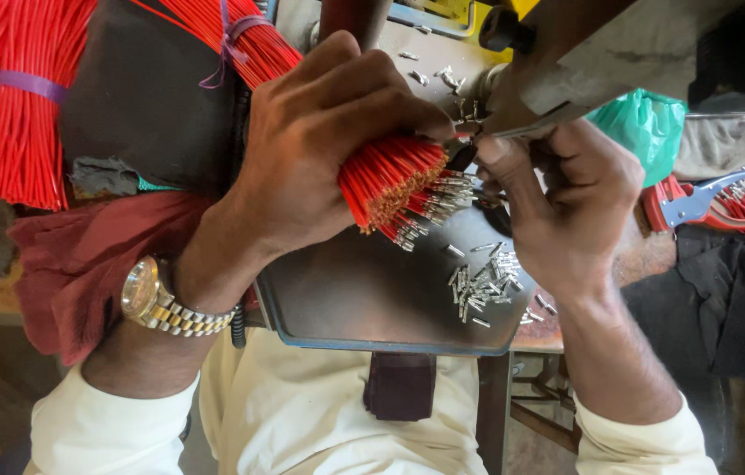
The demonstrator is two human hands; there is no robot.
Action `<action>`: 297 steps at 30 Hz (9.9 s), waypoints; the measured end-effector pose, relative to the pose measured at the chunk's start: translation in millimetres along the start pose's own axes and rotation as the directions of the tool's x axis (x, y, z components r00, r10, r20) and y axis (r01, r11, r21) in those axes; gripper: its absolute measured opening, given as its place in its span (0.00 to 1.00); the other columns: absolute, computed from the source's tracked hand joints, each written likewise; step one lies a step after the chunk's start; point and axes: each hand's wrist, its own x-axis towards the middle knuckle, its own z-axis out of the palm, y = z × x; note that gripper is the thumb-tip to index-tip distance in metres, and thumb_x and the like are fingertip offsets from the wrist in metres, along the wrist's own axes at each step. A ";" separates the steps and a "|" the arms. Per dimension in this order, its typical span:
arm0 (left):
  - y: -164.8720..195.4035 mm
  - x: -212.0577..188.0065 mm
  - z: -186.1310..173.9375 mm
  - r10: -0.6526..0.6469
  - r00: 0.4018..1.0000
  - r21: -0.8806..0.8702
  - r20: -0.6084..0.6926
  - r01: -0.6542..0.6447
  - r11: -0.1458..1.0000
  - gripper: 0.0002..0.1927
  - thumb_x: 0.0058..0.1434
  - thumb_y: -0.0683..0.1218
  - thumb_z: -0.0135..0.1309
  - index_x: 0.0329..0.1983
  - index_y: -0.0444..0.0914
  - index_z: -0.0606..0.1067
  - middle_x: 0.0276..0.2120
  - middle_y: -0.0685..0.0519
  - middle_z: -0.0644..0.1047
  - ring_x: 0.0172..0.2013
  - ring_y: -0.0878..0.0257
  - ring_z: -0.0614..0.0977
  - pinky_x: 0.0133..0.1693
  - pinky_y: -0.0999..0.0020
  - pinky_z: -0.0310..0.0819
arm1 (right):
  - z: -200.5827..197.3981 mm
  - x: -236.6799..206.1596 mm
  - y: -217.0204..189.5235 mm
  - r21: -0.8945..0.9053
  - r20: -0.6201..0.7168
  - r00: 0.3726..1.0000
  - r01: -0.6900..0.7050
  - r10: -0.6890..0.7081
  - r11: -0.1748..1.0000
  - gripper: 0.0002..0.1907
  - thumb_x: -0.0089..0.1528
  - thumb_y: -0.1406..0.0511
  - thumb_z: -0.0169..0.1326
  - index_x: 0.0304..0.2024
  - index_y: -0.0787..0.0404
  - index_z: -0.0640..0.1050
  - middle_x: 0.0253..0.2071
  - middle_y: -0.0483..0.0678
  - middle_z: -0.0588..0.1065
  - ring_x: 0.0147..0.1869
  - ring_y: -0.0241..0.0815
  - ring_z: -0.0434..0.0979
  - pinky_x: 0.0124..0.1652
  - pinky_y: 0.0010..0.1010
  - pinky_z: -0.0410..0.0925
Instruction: The person holds a bundle of red wires in the left hand and uses a crimping tool in the right hand to attach metal ferrules to the wire ends. The person repeatedly picks up ferrules, aligns them on the exposed wire tips, and crimps them in place, leaving finished wires on the work surface.
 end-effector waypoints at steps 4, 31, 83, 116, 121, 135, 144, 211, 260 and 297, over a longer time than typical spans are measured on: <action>1.5 -0.9 -0.1 -0.011 1.000 0.013 0.017 0.011 1.000 0.09 0.65 0.45 0.64 0.48 0.42 0.80 0.39 0.57 0.74 0.38 0.59 0.75 0.39 0.64 0.71 | 0.5 -4.3 5.4 0.101 -0.017 0.998 -0.052 0.054 0.994 0.07 0.71 0.70 0.62 0.43 0.69 0.77 0.34 0.42 0.76 0.32 0.24 0.74 0.33 0.17 0.68; -4.9 4.1 -9.7 0.017 1.000 -0.104 0.022 -0.014 0.994 0.11 0.65 0.43 0.67 0.48 0.37 0.81 0.41 0.51 0.79 0.40 0.56 0.79 0.43 0.65 0.74 | -10.9 -34.7 -7.3 -0.423 0.271 0.951 0.258 -0.151 0.868 0.06 0.60 0.74 0.61 0.41 0.68 0.80 0.39 0.55 0.78 0.41 0.52 0.78 0.40 0.39 0.71; -8.2 4.0 -7.9 -0.013 1.000 -0.129 0.017 0.015 0.992 0.08 0.65 0.43 0.69 0.42 0.35 0.81 0.38 0.51 0.80 0.36 0.56 0.78 0.39 0.64 0.71 | -8.4 -43.1 -19.4 -0.395 0.377 0.925 0.217 -0.058 0.893 0.07 0.60 0.66 0.64 0.36 0.64 0.80 0.32 0.50 0.76 0.36 0.49 0.77 0.34 0.39 0.69; -2.0 -0.9 5.0 0.002 1.000 0.062 -0.001 -0.002 0.998 0.10 0.65 0.47 0.65 0.46 0.40 0.81 0.37 0.55 0.74 0.39 0.58 0.76 0.38 0.62 0.71 | -0.8 -1.1 1.5 -0.113 -0.054 0.997 0.054 -0.060 0.992 0.09 0.71 0.70 0.61 0.37 0.69 0.79 0.28 0.44 0.76 0.29 0.28 0.76 0.29 0.19 0.66; 0.2 5.6 0.2 0.020 1.000 0.036 0.022 -0.021 0.999 0.09 0.63 0.46 0.66 0.45 0.41 0.81 0.37 0.55 0.74 0.39 0.57 0.76 0.39 0.61 0.72 | -4.4 0.9 -1.5 -0.136 -0.009 1.000 0.025 -0.026 0.990 0.07 0.70 0.71 0.62 0.39 0.70 0.80 0.29 0.47 0.77 0.31 0.33 0.75 0.29 0.20 0.65; -8.4 1.2 -4.7 0.002 1.000 -0.091 -0.004 -0.002 0.996 0.08 0.66 0.42 0.68 0.45 0.36 0.82 0.36 0.52 0.79 0.35 0.57 0.77 0.40 0.63 0.69 | -30.4 -34.0 -11.4 -0.578 0.233 0.972 0.115 0.028 0.808 0.10 0.60 0.63 0.68 0.39 0.62 0.84 0.39 0.50 0.81 0.36 0.45 0.80 0.34 0.34 0.70; -5.8 -3.3 -5.9 -0.030 1.000 -0.099 0.000 0.030 0.995 0.08 0.65 0.42 0.65 0.42 0.38 0.77 0.38 0.54 0.79 0.38 0.59 0.78 0.43 0.66 0.72 | -10.1 -36.3 -22.7 -0.575 0.233 0.969 0.208 -0.086 0.791 0.07 0.60 0.72 0.61 0.40 0.65 0.77 0.36 0.56 0.75 0.40 0.57 0.77 0.39 0.43 0.68; 3.1 5.4 -1.2 -0.005 0.999 0.013 0.039 0.004 1.000 0.08 0.65 0.46 0.68 0.44 0.41 0.82 0.37 0.56 0.76 0.38 0.58 0.76 0.40 0.62 0.71 | 4.1 -4.9 0.6 0.052 -0.069 0.997 -0.034 0.038 0.998 0.07 0.72 0.72 0.60 0.40 0.72 0.77 0.30 0.43 0.76 0.29 0.27 0.72 0.29 0.19 0.65; -3.8 -3.1 2.8 0.014 0.999 -0.014 -0.041 -0.014 1.000 0.08 0.66 0.43 0.66 0.47 0.40 0.81 0.36 0.56 0.78 0.38 0.59 0.76 0.39 0.65 0.71 | -12.1 3.4 -6.4 -0.211 0.003 0.992 0.126 -0.128 0.969 0.07 0.70 0.72 0.63 0.41 0.71 0.79 0.29 0.49 0.75 0.31 0.30 0.70 0.32 0.22 0.62; -7.1 -2.6 -3.4 -0.047 0.999 -0.110 -0.014 0.045 0.993 0.10 0.66 0.45 0.70 0.40 0.38 0.79 0.35 0.53 0.79 0.36 0.58 0.78 0.40 0.64 0.71 | -11.7 -34.5 -15.9 -0.348 0.098 0.989 0.137 -0.109 0.928 0.05 0.67 0.75 0.58 0.45 0.70 0.76 0.40 0.52 0.78 0.40 0.42 0.79 0.41 0.29 0.72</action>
